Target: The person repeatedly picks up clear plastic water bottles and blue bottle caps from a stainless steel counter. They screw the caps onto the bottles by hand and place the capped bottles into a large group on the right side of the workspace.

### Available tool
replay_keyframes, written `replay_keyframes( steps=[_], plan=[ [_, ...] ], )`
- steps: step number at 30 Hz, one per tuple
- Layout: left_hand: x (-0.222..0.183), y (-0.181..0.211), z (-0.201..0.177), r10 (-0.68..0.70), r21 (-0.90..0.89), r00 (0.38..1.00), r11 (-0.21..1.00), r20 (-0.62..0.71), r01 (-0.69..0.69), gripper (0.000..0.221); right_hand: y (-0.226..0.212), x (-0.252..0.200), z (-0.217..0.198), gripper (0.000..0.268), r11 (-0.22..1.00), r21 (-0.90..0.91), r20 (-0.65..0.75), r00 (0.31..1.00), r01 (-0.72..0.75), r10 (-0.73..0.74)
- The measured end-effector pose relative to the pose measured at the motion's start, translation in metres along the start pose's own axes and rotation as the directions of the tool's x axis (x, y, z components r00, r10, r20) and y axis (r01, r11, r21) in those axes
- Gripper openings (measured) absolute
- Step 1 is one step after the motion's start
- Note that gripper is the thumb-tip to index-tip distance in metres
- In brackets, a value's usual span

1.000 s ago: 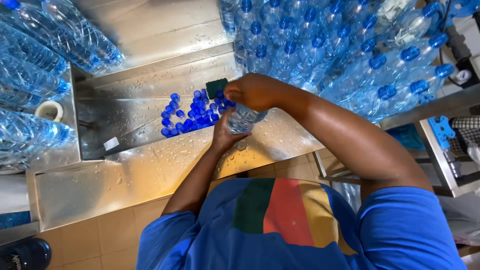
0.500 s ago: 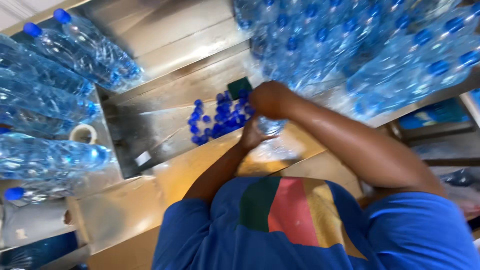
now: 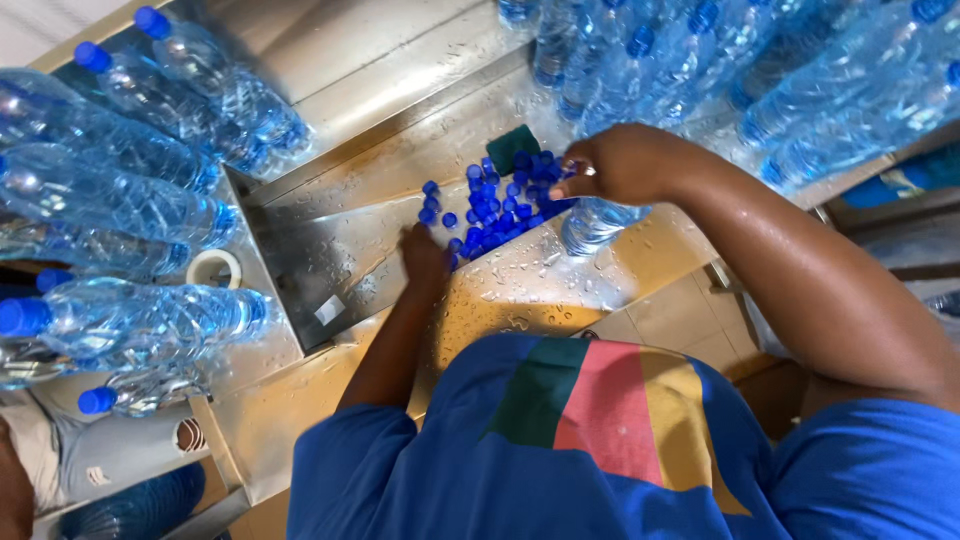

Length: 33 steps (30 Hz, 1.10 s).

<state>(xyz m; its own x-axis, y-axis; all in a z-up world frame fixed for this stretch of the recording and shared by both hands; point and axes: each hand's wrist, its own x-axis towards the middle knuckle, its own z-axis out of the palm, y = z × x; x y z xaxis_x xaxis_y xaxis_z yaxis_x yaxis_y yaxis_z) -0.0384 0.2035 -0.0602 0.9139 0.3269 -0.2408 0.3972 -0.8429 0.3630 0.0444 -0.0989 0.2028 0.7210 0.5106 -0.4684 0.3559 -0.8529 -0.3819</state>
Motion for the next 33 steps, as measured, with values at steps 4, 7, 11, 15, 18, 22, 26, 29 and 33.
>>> replay_keyframes(
  steps=[4,7,11,15,18,22,26,29,33],
  plan=[
    [0.001,-0.017,0.007,-0.074,-0.083,0.988,0.993,0.132,0.086,0.090,-0.001,-0.020,-0.011,0.057,0.997,0.009,-0.055,0.995,0.081,-0.081],
    [0.001,-0.008,-0.002,-0.003,-0.156,0.993,0.988,0.119,0.022,0.072,0.013,-0.031,-0.003,0.054,0.989,0.019,-0.199,0.970,0.147,-0.141],
    [0.013,0.014,-0.021,-0.001,-0.140,0.996,0.990,0.092,0.014,0.035,0.036,-0.044,0.006,0.043,0.944,-0.121,-0.571,0.756,0.307,-0.319],
    [0.003,0.077,-0.040,0.274,-0.753,0.942,0.574,-0.193,-0.321,0.007,0.069,-0.024,0.037,0.022,0.863,-0.277,-0.834,0.341,0.423,-0.435],
    [-0.040,0.185,-0.105,0.543,-0.901,0.725,-0.176,-0.425,-0.397,0.063,0.055,-0.042,0.024,0.014,0.837,0.024,-0.853,0.448,0.546,-0.268],
    [-0.050,0.264,-0.109,0.609,-0.808,0.581,-0.181,-0.540,-0.560,0.059,0.061,-0.028,0.040,0.033,0.264,0.731,-0.621,0.774,0.630,-0.127],
    [-0.054,0.276,-0.099,0.703,-0.578,0.336,-0.131,-0.627,-0.805,0.060,0.073,-0.022,0.042,0.017,0.239,0.737,-0.631,0.770,0.633,-0.096],
    [-0.043,0.229,-0.085,0.781,-0.615,0.384,0.001,-0.492,-0.788,0.084,0.069,-0.043,0.028,0.020,0.684,0.504,-0.521,0.817,0.527,-0.247],
    [-0.049,0.176,-0.034,0.728,-0.769,0.686,0.449,0.019,-0.455,0.164,0.069,-0.037,0.044,0.042,0.786,-0.454,-0.276,0.772,0.420,-0.572]
  ],
)
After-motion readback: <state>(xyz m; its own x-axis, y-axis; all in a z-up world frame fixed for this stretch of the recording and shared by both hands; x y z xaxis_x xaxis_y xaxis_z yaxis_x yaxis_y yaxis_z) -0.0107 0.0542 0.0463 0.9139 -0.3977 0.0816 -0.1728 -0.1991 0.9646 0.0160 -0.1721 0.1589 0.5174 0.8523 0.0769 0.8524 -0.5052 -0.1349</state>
